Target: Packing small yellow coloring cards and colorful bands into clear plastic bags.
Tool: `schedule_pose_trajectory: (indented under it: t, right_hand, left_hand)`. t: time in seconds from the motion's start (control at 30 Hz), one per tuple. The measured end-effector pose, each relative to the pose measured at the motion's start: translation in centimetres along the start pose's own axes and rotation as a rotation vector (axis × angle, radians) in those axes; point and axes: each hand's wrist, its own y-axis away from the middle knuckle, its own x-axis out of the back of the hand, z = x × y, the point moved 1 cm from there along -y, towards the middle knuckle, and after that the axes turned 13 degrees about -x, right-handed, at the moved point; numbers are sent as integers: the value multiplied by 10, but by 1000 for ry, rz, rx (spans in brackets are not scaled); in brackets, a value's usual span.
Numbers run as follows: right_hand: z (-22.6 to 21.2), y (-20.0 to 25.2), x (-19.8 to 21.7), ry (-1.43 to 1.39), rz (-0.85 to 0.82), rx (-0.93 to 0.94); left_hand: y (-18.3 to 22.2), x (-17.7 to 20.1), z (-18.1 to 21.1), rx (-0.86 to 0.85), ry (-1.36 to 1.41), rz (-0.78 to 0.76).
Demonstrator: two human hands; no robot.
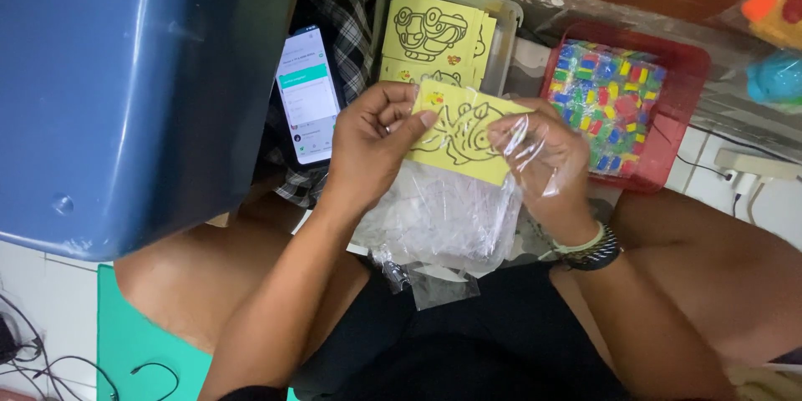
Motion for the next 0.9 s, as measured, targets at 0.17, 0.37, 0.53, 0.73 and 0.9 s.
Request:
schedule_pose_trajectory:
  t: [0.17,0.37,0.53,0.73,0.9]
  right_hand:
    - [-1,-6,47,170,19,-162]
    - [13,-5,132,606,238,-352]
    - [43,3,151,994,264,-188]
    - [45,1,148,1206,260,-138]
    - [62,-1,161,1530,335,-120]
  left_hand:
    - [-6,9,-1,-77,-5,60]
    - [-8,6,8,-68,27,61]
    - [-6,13,-3,171,440,124]
    - [-1,7,9,325,921,-144]
    - [-2,-2,18,364,696,10]
